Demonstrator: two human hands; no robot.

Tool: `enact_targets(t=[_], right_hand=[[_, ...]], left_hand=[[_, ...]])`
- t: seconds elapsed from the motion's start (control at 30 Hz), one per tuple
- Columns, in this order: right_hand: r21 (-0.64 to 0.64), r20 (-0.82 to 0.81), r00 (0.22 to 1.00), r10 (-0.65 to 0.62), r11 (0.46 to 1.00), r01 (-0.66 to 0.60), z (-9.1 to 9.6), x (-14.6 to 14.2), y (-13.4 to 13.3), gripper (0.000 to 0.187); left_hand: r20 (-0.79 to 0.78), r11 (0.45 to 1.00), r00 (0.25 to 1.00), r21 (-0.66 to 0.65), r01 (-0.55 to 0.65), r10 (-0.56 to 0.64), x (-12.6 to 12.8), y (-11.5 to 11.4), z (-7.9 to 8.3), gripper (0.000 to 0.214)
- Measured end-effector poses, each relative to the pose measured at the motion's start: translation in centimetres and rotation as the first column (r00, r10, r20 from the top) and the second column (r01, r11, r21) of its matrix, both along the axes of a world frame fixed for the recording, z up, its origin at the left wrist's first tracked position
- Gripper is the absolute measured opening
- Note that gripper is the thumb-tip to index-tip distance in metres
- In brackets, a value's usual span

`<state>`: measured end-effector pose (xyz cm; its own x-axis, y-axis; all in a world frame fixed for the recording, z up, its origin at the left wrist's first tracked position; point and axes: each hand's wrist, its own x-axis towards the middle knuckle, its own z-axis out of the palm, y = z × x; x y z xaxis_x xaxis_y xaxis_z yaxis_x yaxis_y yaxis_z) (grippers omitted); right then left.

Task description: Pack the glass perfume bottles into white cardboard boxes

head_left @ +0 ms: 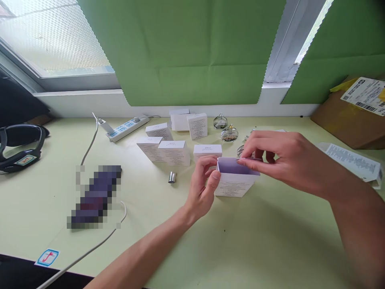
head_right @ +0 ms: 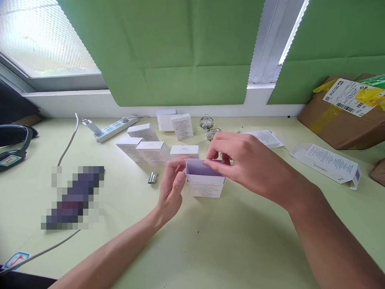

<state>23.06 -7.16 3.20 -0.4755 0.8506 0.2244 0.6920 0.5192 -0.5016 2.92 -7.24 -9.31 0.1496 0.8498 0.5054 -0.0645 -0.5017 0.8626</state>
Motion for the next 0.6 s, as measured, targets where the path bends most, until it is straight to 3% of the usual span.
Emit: enact_targets(t=[0.3,0.6], right_hand=[[0.061,0.026,0.998,0.064,0.996,-0.065,-1.0,0.2,0.8,0.016],[-0.038,0.063,0.998,0.028,0.999,-0.026,0.1,0.0,0.1,0.015]], left_hand=[[0.026,0.997,0.999,-0.068,0.023,-0.021,0.1,-0.1,-0.1,0.023],[0.003,0.998,0.999,-0.053,0.039,-0.039,0.1,0.1,0.0,0.02]])
